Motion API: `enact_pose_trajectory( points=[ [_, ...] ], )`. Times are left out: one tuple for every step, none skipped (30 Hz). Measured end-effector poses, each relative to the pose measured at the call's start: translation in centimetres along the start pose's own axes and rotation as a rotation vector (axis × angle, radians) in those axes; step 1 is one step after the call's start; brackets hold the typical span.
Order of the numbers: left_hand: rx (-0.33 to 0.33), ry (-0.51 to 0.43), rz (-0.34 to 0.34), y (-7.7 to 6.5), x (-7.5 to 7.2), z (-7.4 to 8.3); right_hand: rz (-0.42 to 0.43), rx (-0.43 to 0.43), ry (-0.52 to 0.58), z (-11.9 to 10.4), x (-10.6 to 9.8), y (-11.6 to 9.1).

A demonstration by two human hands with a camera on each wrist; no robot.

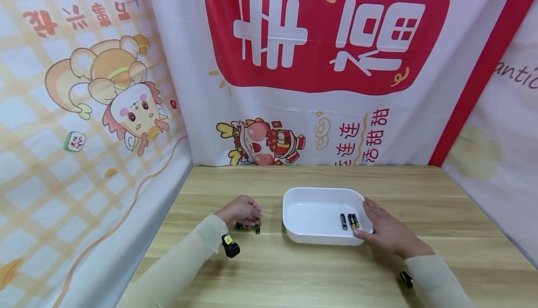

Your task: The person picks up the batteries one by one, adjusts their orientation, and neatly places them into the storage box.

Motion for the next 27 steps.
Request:
enact_pose_trajectory(
  points=[
    [0.002,0.003,0.001,0.0,0.0,0.0,0.000,0.000,0.000,0.0,0.0,0.0],
    [0.005,0.001,0.004,0.1,-0.1,0.0,0.004,-0.002,-0.001,0.0,0.0,0.0],
    [0.011,0.002,0.004,0.0,-0.2,0.1,0.007,-0.004,-0.004,0.0,-0.1,0.1],
    [0.015,0.002,0.005,0.0,-0.3,0.1,0.007,-0.005,-0.004,0.0,0.0,0.1],
    [0.021,0.000,0.003,-0.1,-0.5,0.2,0.007,-0.005,-0.001,0.0,0.0,0.1],
    [0.025,-0.004,0.001,-0.2,-0.7,0.2,0.008,-0.005,0.001,0.0,0.0,0.1],
    [0.029,-0.005,0.000,-0.2,-0.9,0.2,0.006,-0.004,0.003,0.0,0.0,0.1],
    [0.032,-0.004,0.003,-0.3,-1.2,0.2,0.006,-0.003,0.007,0.0,-0.1,0.1],
    [0.035,0.004,0.008,-0.4,-1.6,0.3,0.003,-0.002,0.009,0.0,-0.1,0.1],
    [0.039,0.015,0.019,-0.6,-2.1,0.3,0.001,0.000,0.013,0.1,-0.1,0.1],
    [0.043,0.024,0.031,-0.7,-2.6,0.3,-0.001,0.001,0.012,0.1,0.0,0.1],
    [0.045,0.034,0.048,-0.8,-3.2,0.3,0.000,0.003,0.011,0.1,0.0,0.1],
    [0.049,0.051,0.069,-0.9,-3.8,0.3,-0.001,0.004,0.010,0.1,0.0,0.1],
    [0.050,0.058,0.088,-1.0,-4.5,0.2,-0.003,0.006,0.008,0.1,0.0,0.2],
    [0.049,0.062,0.107,-1.1,-5.1,0.1,-0.004,0.006,0.004,0.2,0.0,0.2],
    [0.048,0.062,0.122,-1.3,-5.7,0.0,-0.004,0.007,0.004,0.2,0.1,0.2],
    [0.046,0.057,0.130,-1.4,-6.2,-0.2,-0.005,0.008,0.001,0.2,0.1,0.2],
    [0.042,0.050,0.140,-1.5,-6.7,-0.5,-0.007,0.010,0.002,0.2,0.1,0.2],
    [0.039,0.043,0.149,-1.6,-7.1,-0.7,-0.008,0.009,0.001,0.2,0.1,0.2],
    [0.032,0.027,0.155,-1.7,-7.5,-1.0,-0.007,0.007,0.003,0.2,0.1,0.2],
    [0.029,0.018,0.161,-1.8,-7.9,-1.2,-0.005,0.006,0.007,0.1,0.0,0.2],
    [0.027,0.010,0.166,-2.0,-8.1,-1.4,-0.006,0.005,0.010,0.1,0.0,0.2],
    [0.025,0.002,0.169,-2.1,-8.3,-1.7,-0.006,0.004,0.010,0.0,0.0,0.2],
    [0.020,-0.006,0.173,-2.3,-8.4,-1.9,-0.007,0.005,0.012,0.0,0.0,0.2],
    [0.016,-0.014,0.177,-2.4,-8.4,-2.2,-0.003,0.004,0.012,0.0,-0.1,0.2],
    [0.011,-0.021,0.181,-2.5,-8.4,-2.4,-0.004,0.005,0.013,0.0,0.0,0.2],
    [0.009,-0.020,0.183,-2.6,-8.4,-2.6,-0.007,0.008,0.011,0.1,0.0,0.2]
  ],
)
Point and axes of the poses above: each hand's wrist, its own y-axis towards the middle knuckle, its own x-axis out of the palm, z = x × y, the point moved 10 cm from there along y, towards the middle knuckle, and after that the axes turned 12 degrees about -y, right-handed, at the moved point
